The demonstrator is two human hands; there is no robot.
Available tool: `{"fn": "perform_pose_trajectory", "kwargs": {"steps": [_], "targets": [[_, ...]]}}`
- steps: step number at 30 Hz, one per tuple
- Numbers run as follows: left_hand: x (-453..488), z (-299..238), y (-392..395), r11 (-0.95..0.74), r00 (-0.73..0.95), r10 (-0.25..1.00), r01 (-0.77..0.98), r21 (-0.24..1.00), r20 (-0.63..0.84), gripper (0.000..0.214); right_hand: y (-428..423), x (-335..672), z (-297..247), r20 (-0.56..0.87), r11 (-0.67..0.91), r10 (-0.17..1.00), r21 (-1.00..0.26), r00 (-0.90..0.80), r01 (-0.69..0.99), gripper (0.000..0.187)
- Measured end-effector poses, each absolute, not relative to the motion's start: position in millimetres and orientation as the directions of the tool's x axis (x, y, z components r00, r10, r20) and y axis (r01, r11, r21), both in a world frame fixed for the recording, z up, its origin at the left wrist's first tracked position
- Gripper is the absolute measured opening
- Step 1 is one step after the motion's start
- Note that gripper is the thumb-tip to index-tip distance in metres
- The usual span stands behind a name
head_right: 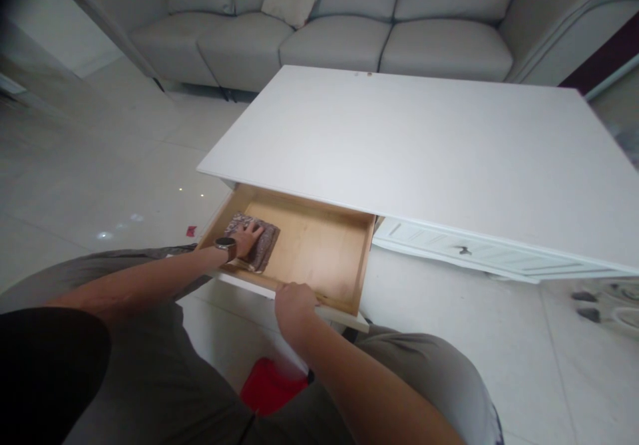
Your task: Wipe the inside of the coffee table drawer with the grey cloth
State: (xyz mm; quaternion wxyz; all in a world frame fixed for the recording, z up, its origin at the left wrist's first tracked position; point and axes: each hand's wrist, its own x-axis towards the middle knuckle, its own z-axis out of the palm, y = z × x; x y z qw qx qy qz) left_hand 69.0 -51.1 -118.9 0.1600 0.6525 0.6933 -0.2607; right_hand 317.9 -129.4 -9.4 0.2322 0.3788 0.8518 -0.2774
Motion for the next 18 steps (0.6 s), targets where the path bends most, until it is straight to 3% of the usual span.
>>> {"fn": "perform_pose_trajectory", "kwargs": {"steps": [4, 8, 18], "targets": [[47, -117, -57, -0.017, -0.061, 0.811, 0.992, -0.128, -0.581, 0.107, -129, 318, -7, -0.618, 0.552, 0.518, -0.287, -0.591, 0.783, 0.041], [34, -126, -61, -0.026, 0.006, 0.824, 0.999, -0.028, -0.566, 0.111, -128, 317, -4, -0.646, 0.533, 0.508, -0.283, -0.569, 0.797, 0.043], [6, -148, -14, -0.127, 0.198, 0.902, 0.971, 0.201, -0.384, 0.105, -127, 313, -2, -0.652, 0.487, 0.546, -0.263, -0.526, 0.833, 0.041]]}}
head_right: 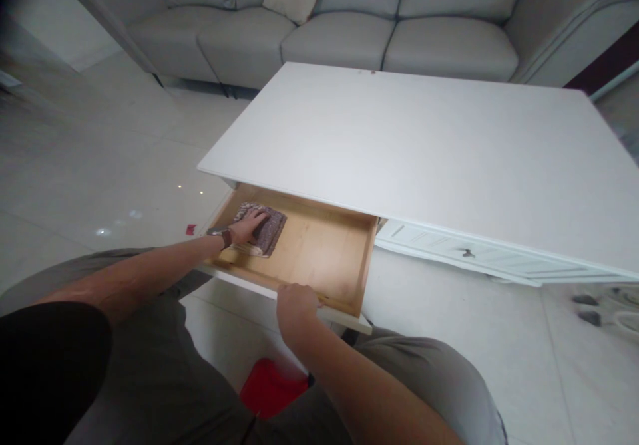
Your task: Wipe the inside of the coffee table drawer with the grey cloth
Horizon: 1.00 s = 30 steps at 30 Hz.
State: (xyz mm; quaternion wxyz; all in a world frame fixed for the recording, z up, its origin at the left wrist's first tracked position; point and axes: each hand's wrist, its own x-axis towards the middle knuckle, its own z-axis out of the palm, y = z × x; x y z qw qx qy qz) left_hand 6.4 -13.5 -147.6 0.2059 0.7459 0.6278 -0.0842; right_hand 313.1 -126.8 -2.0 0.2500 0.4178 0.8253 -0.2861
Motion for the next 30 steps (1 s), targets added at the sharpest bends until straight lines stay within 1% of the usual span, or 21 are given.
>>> {"fn": "perform_pose_trajectory", "kwargs": {"steps": [3, 6, 11, 14, 17, 21, 25, 28, 30], "targets": [[4, -150, 15, -0.141, 0.217, 0.908, 0.964, 0.227, -0.359, 0.103, -126, 314, 0, -0.654, 0.487, 0.544, -0.264, -0.526, 0.832, 0.041], [6, -152, 40, -0.115, 0.19, 0.911, 0.969, 0.217, -0.367, 0.11, -126, 315, 1, -0.644, 0.486, 0.547, -0.276, -0.535, 0.829, 0.04], [17, -147, 53, -0.078, 0.122, 0.899, 0.99, 0.12, -0.42, 0.125, -126, 314, 2, -0.65, 0.472, 0.551, -0.275, -0.523, 0.838, 0.039], [31, -141, 51, -0.036, 0.055, 0.876, 0.998, 0.048, -0.478, 0.127, -126, 312, 1, -0.662, 0.467, 0.545, -0.271, -0.515, 0.842, 0.038], [53, -135, 50, -0.004, 0.016, 0.857, 1.0, 0.025, -0.515, 0.125, -128, 311, -1, -0.663, 0.466, 0.542, -0.275, -0.517, 0.841, 0.039], [98, -131, 51, -0.054, 0.077, 0.842, 0.997, 0.058, -0.534, 0.123, -130, 310, -3, -0.663, 0.455, 0.548, -0.275, -0.509, 0.847, 0.042], [159, -132, 49, -0.152, 0.162, 0.833, 0.986, 0.063, -0.529, 0.12, -130, 309, -2, -0.662, 0.446, 0.559, -0.268, -0.499, 0.854, 0.042], [210, -134, 46, -0.238, 0.259, 0.831, 0.966, 0.106, -0.492, 0.107, -130, 309, 1, -0.659, 0.448, 0.562, -0.266, -0.501, 0.853, 0.042], [243, -136, 46, -0.283, 0.303, 0.835, 0.952, 0.114, -0.459, 0.102, -131, 308, 1, -0.661, 0.448, 0.563, -0.26, -0.496, 0.855, 0.043]]}}
